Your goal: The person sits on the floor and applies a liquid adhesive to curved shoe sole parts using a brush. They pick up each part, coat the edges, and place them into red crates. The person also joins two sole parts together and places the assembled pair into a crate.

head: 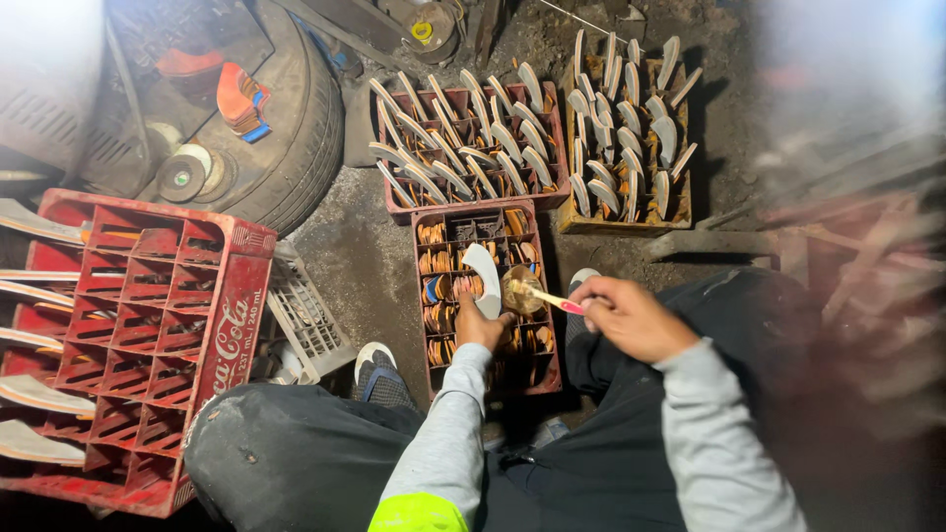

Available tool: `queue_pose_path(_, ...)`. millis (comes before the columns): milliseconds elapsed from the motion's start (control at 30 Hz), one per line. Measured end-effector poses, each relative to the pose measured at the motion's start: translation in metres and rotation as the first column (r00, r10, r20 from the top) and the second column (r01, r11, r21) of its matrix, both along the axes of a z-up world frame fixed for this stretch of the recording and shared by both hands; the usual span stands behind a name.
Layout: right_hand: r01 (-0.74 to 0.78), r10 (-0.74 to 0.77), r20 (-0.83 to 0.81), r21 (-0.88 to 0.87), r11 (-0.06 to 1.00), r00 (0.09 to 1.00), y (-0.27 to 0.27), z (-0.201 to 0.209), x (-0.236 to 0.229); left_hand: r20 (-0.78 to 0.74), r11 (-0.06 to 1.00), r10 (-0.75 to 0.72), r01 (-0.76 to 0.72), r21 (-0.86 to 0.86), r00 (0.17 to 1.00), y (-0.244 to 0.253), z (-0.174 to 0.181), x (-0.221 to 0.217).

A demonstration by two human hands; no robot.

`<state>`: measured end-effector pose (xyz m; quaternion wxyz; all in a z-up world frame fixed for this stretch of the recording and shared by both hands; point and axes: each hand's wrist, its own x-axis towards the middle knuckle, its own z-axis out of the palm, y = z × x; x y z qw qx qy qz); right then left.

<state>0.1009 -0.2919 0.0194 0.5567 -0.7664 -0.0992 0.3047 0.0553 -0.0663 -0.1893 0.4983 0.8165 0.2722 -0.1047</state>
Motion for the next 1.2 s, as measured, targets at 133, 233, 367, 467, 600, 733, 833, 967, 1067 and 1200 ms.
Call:
queue_pose_path(133,0.241,-0.254,0.107,0.121,0.963,0.961,-0.020,0.074,-0.019,0.064,0.999,0.026,-0.023,-0.047,0.998,0.018,-0.018,0.001)
queue_pose_path(233,0.331,-0.365,0.316,0.157,0.930,0.876,-0.007,0.095,-0.022,0.099,0.999,-0.026,0.029,-0.023,0.995,0.032,0.000,0.000)
queue_pose_path(367,0.158,-0.064,0.625,-0.096,0.983,0.778,0.019,0.079,-0.018,0.156,0.947,-0.124,0.164,-0.276,0.980,0.044,0.071,0.002)
queue_pose_path(467,0.090,0.037,0.599,-0.181,0.979,0.800,0.023,0.057,-0.022,0.132,0.928,-0.174,0.208,-0.310,0.976,0.048,0.135,-0.017)
queue_pose_path(600,0.061,0.077,0.617,-0.200,0.978,0.783,0.021,0.046,-0.019,0.150,0.936,-0.257,0.285,-0.208,0.955,0.053,0.202,-0.042)
queue_pose_path(733,0.249,-0.012,0.680,-0.251,0.935,0.733,0.015,0.054,-0.018,0.242,0.864,-0.270,0.346,-0.367,0.932,0.062,0.232,-0.058)
queue_pose_path(833,0.185,-0.012,0.739,-0.153,0.971,0.674,0.017,0.062,-0.030,0.192,0.909,-0.279,0.323,-0.262,0.941,0.066,0.237,-0.060)
queue_pose_path(967,-0.069,0.221,0.557,-0.281,0.957,0.801,0.025,0.061,-0.034,0.040,0.926,-0.272,0.272,-0.262,0.962,0.069,0.235,-0.061)
queue_pose_path(1067,0.071,0.094,0.697,-0.204,0.976,0.711,0.024,0.056,-0.037,0.207,0.914,-0.296,0.339,-0.221,0.933,0.069,0.228,-0.066)
queue_pose_path(1200,0.017,0.164,0.678,-0.253,0.967,0.717,0.023,0.057,-0.040,0.207,0.901,-0.231,0.289,-0.323,0.951,0.072,0.222,-0.063)
